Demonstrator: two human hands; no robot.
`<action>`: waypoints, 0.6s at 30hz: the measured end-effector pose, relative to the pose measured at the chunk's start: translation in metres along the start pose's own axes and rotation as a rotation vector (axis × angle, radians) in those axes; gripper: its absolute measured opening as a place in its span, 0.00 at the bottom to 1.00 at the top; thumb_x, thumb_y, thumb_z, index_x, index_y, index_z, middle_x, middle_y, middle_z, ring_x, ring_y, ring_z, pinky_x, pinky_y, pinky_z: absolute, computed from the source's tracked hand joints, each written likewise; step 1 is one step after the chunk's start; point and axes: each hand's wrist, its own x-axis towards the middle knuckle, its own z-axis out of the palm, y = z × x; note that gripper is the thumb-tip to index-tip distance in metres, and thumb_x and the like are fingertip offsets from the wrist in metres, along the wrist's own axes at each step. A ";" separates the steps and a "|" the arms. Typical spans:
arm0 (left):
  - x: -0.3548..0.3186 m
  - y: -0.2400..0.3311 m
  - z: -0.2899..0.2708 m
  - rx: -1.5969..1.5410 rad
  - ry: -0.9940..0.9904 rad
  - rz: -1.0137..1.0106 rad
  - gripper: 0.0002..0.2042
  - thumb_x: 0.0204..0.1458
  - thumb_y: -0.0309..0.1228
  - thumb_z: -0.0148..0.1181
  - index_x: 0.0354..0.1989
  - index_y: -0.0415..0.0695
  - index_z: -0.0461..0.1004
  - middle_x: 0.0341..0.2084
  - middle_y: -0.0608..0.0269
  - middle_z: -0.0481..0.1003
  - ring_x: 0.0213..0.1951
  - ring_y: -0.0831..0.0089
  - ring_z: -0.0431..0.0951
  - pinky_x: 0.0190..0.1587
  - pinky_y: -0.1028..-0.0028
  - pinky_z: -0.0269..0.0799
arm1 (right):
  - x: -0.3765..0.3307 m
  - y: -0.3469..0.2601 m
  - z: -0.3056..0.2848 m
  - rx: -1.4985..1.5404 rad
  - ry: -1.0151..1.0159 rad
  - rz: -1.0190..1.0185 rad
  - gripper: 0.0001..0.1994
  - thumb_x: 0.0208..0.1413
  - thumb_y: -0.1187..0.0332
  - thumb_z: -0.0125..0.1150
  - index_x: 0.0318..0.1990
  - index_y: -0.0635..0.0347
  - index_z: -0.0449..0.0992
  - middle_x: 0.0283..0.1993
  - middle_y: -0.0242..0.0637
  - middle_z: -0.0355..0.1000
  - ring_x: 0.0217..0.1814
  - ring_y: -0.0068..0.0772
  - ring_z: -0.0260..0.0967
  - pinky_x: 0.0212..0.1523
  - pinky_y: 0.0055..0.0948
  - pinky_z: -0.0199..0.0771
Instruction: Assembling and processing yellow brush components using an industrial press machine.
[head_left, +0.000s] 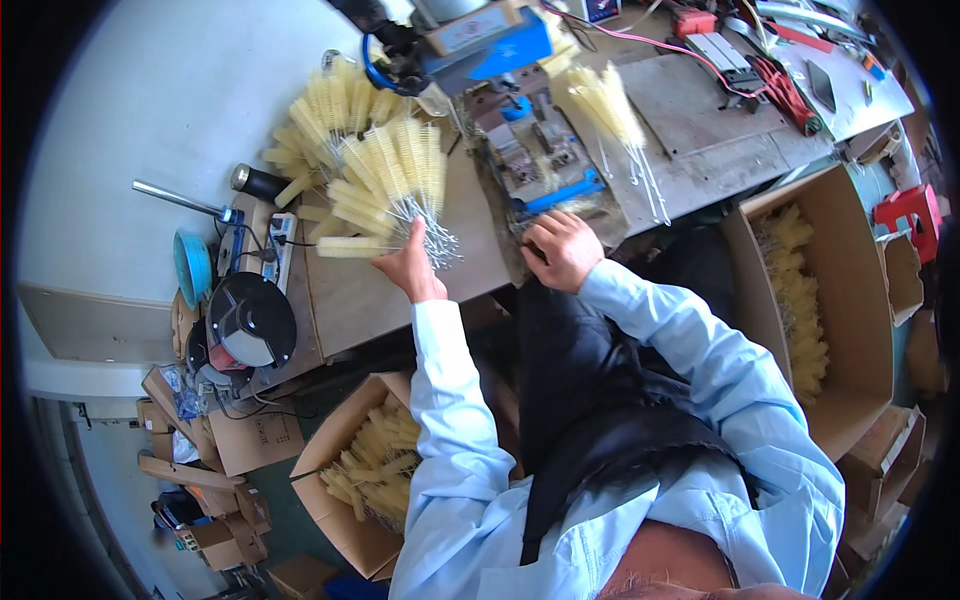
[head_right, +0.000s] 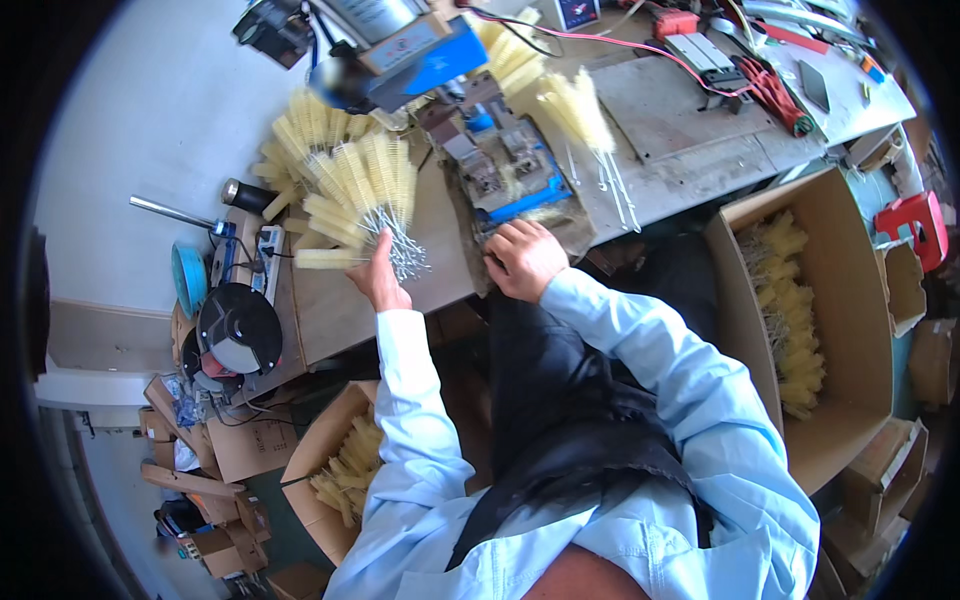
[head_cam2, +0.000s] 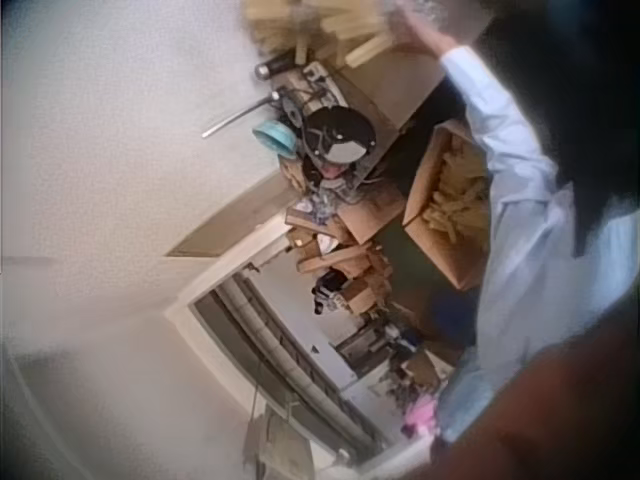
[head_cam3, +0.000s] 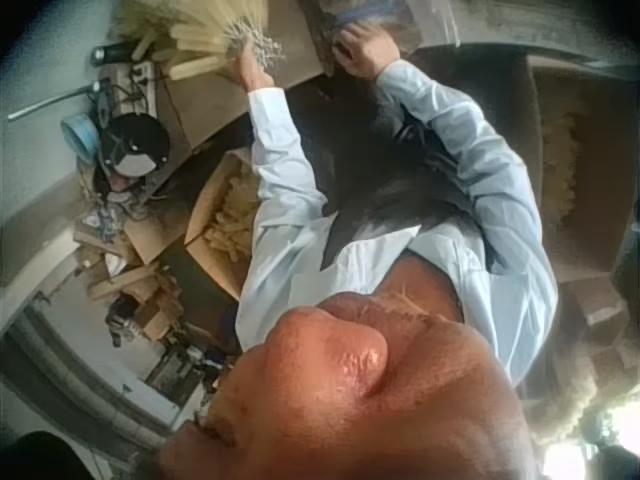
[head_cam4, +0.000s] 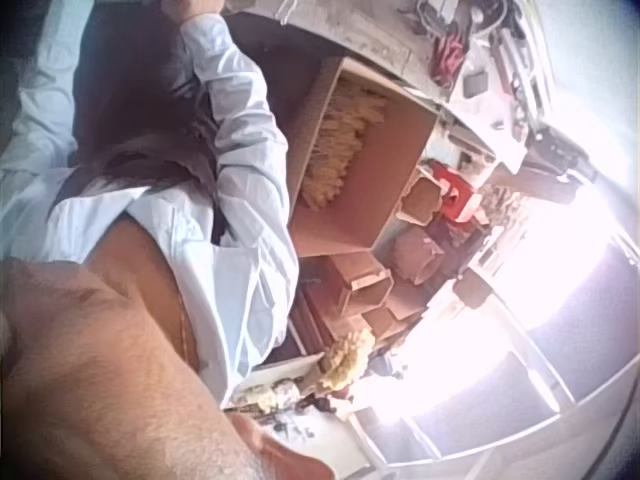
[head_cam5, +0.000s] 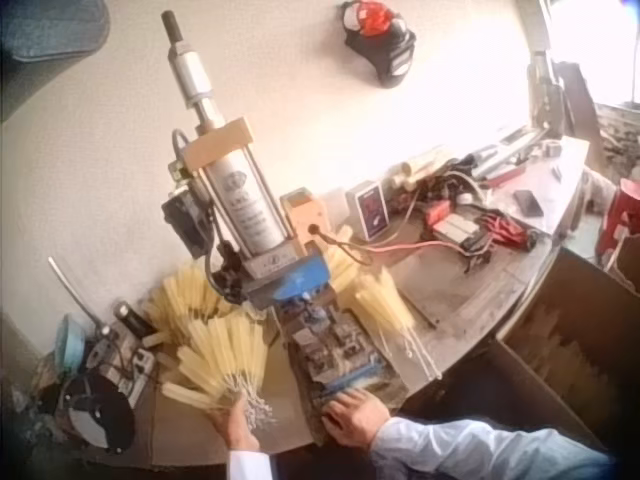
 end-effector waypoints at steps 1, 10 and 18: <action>-0.001 -0.006 0.005 0.067 0.109 0.028 0.31 0.42 0.16 0.71 0.56 0.32 0.65 0.53 0.50 0.71 0.55 0.66 0.72 0.57 0.67 0.70 | -0.001 0.002 0.001 0.004 0.011 -0.005 0.07 0.46 0.67 0.64 0.30 0.56 0.74 0.30 0.36 0.69 0.37 0.42 0.69 0.38 0.39 0.69; 0.038 -0.051 0.024 0.475 -0.111 0.087 0.38 0.33 0.20 0.77 0.54 0.25 0.62 0.52 0.42 0.72 0.46 0.57 0.78 0.47 0.56 0.78 | -0.012 0.028 0.018 0.000 0.162 -0.073 0.08 0.37 0.63 0.62 0.24 0.52 0.70 0.27 0.34 0.67 0.33 0.41 0.69 0.34 0.41 0.70; 0.112 -0.029 -0.012 0.560 -0.272 -0.446 0.11 0.34 0.23 0.63 0.27 0.35 0.69 0.22 0.60 0.69 0.22 0.63 0.71 0.25 0.62 0.73 | -0.014 0.018 0.002 0.002 0.172 -0.015 0.09 0.40 0.62 0.60 0.26 0.55 0.72 0.32 0.35 0.71 0.41 0.42 0.70 0.41 0.41 0.70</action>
